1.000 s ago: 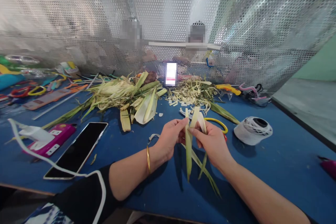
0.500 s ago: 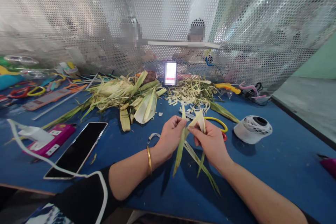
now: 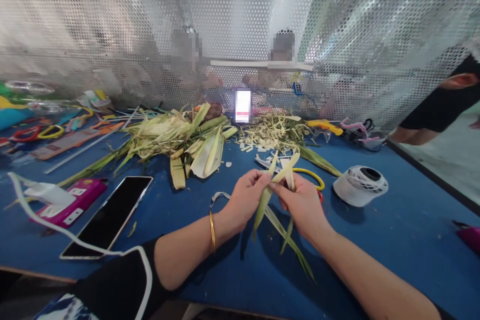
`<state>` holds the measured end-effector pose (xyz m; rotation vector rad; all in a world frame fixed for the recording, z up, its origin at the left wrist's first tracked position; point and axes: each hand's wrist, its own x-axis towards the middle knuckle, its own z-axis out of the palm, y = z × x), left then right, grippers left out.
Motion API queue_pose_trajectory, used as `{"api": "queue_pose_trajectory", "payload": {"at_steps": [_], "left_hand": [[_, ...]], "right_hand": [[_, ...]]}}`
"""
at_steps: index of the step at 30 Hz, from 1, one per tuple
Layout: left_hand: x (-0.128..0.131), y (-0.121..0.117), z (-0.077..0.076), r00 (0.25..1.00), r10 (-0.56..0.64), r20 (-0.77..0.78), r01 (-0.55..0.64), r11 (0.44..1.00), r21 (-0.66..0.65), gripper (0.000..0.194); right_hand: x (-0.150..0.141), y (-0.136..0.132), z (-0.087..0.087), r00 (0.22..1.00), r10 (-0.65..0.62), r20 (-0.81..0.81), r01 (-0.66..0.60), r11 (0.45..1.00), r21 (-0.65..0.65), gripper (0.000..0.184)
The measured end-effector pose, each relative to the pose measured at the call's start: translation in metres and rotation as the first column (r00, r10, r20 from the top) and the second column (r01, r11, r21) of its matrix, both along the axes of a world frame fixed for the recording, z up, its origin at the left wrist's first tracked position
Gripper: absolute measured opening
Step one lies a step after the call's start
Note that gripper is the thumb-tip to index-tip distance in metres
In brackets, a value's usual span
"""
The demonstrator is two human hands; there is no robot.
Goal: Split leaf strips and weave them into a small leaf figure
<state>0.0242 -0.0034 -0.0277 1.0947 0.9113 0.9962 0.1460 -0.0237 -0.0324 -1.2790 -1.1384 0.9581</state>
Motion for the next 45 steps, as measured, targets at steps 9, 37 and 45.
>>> {"api": "queue_pose_trajectory", "payload": {"at_steps": [9,37,45], "left_hand": [[0.000,0.003,-0.003,0.998,0.056,0.043,-0.056,0.998,0.002,0.030],[-0.023,0.052,-0.009,0.902,0.430,0.028,-0.429,0.903,-0.035,0.030],[-0.022,0.039,0.006,0.957,0.280,0.081,-0.271,0.957,-0.102,0.021]], "right_hand": [[-0.003,-0.007,0.009,0.994,-0.004,0.112,-0.002,0.998,0.056,0.023],[0.004,-0.054,0.046,0.963,-0.030,0.269,-0.123,0.837,0.533,0.013],[0.022,-0.028,0.043,0.996,0.075,0.055,-0.080,0.992,0.099,0.029]]}}
